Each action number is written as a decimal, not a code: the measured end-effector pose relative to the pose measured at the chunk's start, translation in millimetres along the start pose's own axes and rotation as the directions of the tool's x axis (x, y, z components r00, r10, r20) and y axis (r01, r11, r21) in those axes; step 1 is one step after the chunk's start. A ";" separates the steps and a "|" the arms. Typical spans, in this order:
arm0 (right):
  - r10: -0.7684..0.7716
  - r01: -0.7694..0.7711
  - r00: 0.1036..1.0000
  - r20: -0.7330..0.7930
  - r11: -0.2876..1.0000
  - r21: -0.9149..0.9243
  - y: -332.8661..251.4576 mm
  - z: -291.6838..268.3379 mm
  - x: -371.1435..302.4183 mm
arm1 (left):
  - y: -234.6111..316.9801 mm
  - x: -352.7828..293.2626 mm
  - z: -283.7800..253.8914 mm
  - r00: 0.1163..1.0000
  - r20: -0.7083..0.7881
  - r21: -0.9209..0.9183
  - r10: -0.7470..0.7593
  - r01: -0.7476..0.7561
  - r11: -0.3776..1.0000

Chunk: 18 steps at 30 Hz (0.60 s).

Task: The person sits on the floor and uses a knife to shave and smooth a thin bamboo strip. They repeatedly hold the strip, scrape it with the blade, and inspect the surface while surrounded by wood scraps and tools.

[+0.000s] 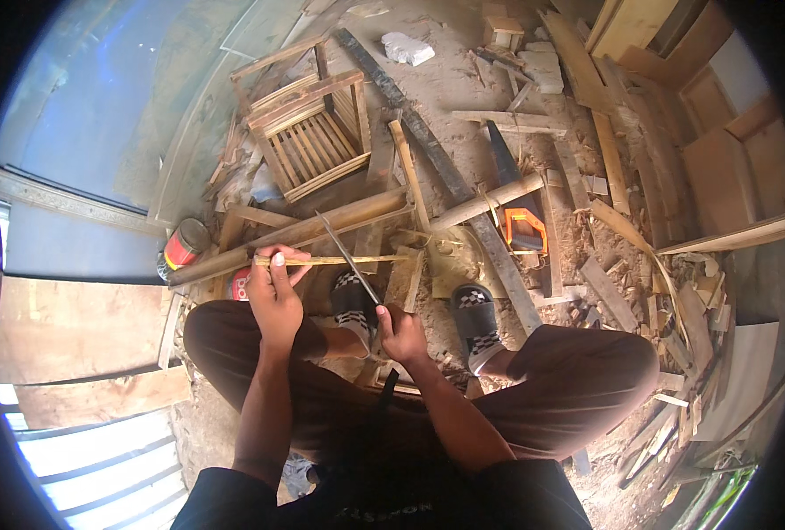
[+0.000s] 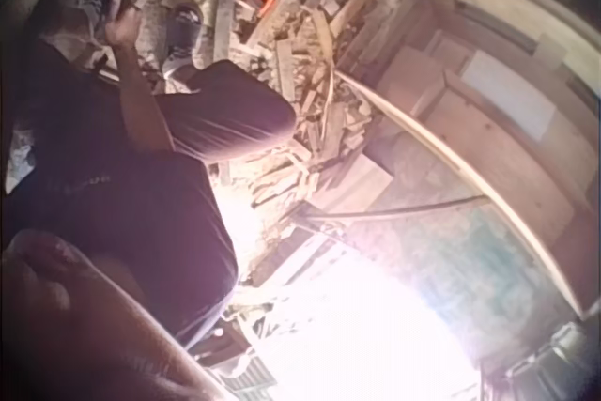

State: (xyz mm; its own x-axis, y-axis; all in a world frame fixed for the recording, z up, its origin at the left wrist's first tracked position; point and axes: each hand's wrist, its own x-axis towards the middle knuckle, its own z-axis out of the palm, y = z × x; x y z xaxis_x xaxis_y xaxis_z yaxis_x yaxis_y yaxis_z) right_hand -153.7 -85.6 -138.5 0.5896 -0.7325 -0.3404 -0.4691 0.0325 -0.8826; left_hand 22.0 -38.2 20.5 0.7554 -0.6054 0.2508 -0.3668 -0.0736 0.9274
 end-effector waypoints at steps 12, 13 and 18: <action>0.029 -0.026 0.997 -0.077 0.999 0.040 25.9 11.6 13.3 | 1.4 0.5 7.9 0.997 0.065 0.036 0.032 -0.035 0.999; -0.027 0.031 0.997 -0.067 0.998 0.060 20.2 11.7 10.3 | -1.2 2.5 5.9 0.998 0.063 0.042 0.022 -0.024 0.999; 0.417 -0.437 0.893 -0.170 0.894 -0.099 116.4 4.3 20.3 | -3.4 6.3 9.5 1.000 -0.024 -0.016 -0.002 0.001 1.000</action>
State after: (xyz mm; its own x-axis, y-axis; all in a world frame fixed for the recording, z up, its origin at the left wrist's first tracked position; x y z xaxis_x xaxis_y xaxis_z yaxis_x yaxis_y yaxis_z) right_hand -193.5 -93.7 -249.5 0.2190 -0.7559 -0.6170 -0.7420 0.2817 -0.6084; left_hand 22.9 -49.3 16.3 0.7688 -0.5861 0.2557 -0.3571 -0.0618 0.9320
